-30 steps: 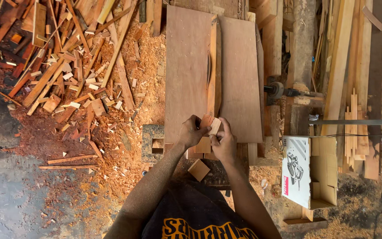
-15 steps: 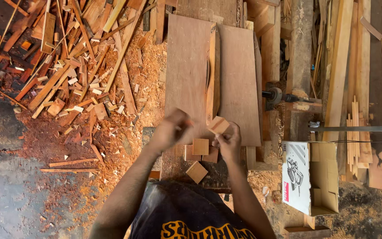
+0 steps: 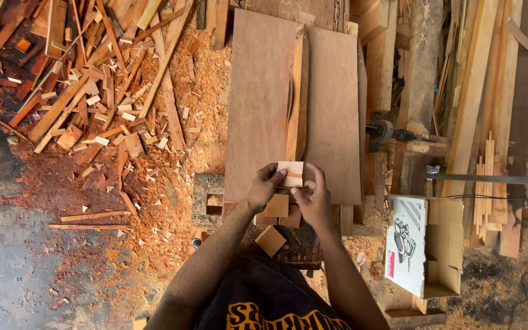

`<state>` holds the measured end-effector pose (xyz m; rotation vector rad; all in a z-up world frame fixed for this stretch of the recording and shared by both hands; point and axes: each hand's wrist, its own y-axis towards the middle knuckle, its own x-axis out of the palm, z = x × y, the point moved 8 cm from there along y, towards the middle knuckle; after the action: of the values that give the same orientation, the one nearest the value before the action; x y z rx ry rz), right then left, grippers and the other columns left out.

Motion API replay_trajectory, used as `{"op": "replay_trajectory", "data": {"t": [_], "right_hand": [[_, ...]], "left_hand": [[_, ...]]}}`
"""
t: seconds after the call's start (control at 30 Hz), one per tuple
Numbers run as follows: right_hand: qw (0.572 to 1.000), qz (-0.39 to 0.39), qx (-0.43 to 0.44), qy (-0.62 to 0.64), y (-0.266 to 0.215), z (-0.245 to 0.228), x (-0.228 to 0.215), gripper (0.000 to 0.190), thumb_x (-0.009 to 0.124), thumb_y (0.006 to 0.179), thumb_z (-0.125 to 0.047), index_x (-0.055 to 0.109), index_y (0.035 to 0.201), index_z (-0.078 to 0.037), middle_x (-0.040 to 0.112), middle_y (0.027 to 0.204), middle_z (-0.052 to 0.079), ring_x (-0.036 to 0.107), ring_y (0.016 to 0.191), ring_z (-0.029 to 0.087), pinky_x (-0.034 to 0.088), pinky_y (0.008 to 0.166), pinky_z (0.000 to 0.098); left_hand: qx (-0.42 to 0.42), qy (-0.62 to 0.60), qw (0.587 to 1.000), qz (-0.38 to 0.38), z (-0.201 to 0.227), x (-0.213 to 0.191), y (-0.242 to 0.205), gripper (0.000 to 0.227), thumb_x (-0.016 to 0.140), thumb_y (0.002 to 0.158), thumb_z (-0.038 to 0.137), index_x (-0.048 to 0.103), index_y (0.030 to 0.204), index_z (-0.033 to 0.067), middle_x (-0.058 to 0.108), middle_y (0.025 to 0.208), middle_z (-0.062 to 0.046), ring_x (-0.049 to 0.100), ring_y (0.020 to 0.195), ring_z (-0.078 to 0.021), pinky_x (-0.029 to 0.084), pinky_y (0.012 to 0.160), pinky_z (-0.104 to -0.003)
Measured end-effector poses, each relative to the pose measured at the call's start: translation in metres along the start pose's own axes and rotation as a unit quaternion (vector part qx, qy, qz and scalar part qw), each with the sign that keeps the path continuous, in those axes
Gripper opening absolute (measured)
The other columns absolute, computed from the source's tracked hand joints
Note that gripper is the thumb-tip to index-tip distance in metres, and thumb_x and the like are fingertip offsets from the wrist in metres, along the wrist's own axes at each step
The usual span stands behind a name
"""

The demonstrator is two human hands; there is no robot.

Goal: The person repeatedly smooths small wooden blocks by hand on a rotating grinding wheel. They pick up each block, press it against the wheel, rotate it to smooth different faces, and place it back on the workbench. The process is repeated for multiple blocks in a woodworking shop.

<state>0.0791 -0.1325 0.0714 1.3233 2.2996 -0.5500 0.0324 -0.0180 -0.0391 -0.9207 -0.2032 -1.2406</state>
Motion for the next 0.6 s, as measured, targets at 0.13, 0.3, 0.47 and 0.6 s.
{"op": "replay_trajectory", "data": {"t": [0.13, 0.3, 0.47, 0.6], "right_hand": [[0.987, -0.097, 0.129, -0.006, 0.016, 0.0, -0.003, 0.076, 0.064, 0.093, -0.002, 0.032, 0.16, -0.019, 0.075, 0.082, 0.01, 0.07, 0.064, 0.014, 0.059, 0.059, 0.0296], [0.982, -0.112, 0.147, -0.029, 0.042, 0.004, 0.009, 0.076, 0.065, 0.091, 0.003, 0.035, 0.158, -0.019, 0.076, 0.082, 0.01, 0.071, 0.065, 0.014, 0.059, 0.061, 0.029], [0.941, -0.122, 0.274, -0.158, 0.081, 0.054, 0.021, 0.076, 0.059, 0.096, -0.002, 0.029, 0.161, -0.028, 0.075, 0.097, 0.01, 0.072, 0.071, 0.019, 0.059, 0.062, 0.0364], [0.933, -0.099, 0.217, -0.268, 0.111, 0.062, 0.027, 0.08, 0.064, 0.091, -0.006, 0.028, 0.159, -0.024, 0.074, 0.111, 0.017, 0.073, 0.093, 0.03, 0.059, 0.08, 0.0449]], "left_hand": [[-0.034, -0.013, 0.999, -0.038, -0.011, -0.009, 0.023, 0.039, 0.054, 0.106, 0.023, 0.056, 0.135, -0.0018, 0.07, 0.114, -0.014, 0.071, 0.096, -0.0197, 0.064, 0.079, -0.03], [-0.026, -0.096, 0.995, -0.016, -0.024, -0.014, 0.045, 0.038, 0.056, 0.107, 0.02, 0.057, 0.136, -0.0043, 0.067, 0.117, -0.014, 0.069, 0.099, -0.0178, 0.064, 0.081, -0.028], [-0.026, 0.267, 0.95, 0.157, -0.003, -0.023, 0.046, 0.033, 0.056, 0.104, 0.018, 0.059, 0.133, 0.0049, 0.069, 0.115, -0.012, 0.071, 0.089, -0.0185, 0.064, 0.074, -0.03], [0.022, 0.339, 0.938, 0.063, 0.007, 0.007, 0.039, 0.049, 0.051, 0.092, 0.002, 0.055, 0.141, 0.0057, 0.069, 0.111, -0.014, 0.075, 0.077, -0.0286, 0.069, 0.064, -0.042]]}}
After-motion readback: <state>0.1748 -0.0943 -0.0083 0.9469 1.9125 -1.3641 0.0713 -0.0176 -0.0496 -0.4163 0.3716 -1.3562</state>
